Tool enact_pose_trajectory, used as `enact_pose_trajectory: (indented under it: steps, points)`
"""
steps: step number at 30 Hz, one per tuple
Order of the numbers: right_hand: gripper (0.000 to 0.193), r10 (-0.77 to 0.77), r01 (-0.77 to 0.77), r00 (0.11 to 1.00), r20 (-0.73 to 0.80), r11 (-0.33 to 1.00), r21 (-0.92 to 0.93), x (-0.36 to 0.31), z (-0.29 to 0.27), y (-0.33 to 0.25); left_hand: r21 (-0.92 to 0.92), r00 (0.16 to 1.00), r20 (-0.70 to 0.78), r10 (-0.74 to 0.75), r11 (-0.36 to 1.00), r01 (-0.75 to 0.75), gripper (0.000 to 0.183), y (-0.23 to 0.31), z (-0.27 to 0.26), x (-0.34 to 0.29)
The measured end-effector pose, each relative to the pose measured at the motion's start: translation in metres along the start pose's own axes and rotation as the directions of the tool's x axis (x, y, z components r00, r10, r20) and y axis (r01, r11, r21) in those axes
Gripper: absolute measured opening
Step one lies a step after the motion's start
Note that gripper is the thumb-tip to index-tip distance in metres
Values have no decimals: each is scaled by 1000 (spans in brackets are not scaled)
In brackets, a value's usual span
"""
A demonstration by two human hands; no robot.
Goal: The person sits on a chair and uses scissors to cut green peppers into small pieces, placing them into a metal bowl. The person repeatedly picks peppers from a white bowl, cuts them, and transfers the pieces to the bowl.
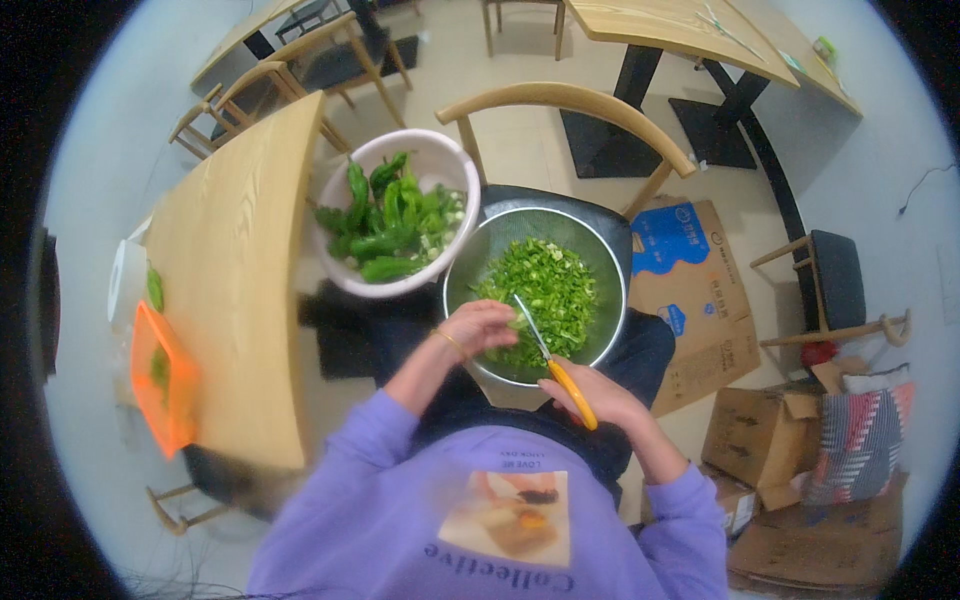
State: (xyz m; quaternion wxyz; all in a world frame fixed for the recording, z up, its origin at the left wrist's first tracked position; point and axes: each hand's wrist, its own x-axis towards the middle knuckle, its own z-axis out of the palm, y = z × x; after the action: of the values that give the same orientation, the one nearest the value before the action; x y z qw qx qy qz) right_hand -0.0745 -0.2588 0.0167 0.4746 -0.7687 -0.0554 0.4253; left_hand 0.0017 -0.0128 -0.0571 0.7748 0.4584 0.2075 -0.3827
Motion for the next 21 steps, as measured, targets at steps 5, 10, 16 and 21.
enact_pose_trajectory:
  steps: [5,10,16,21]
  points:
    - [40,48,-45,997,-57,998,50,5,11,-1,58,1000,2,-4,998,4,24,-1,1,-1]
    - [36,-119,93,972,-202,987,-132,7,19,3,-41,1000,-2,2,999,-2,20,-3,-6,1]
    - [39,46,-44,998,-47,998,50,2,6,-3,24,992,-56,109,994,-108,19,-6,-7,5]
    - [40,13,-13,999,-29,1000,-3,3,5,-11,106,989,-49,137,986,-132,18,-7,1,6]
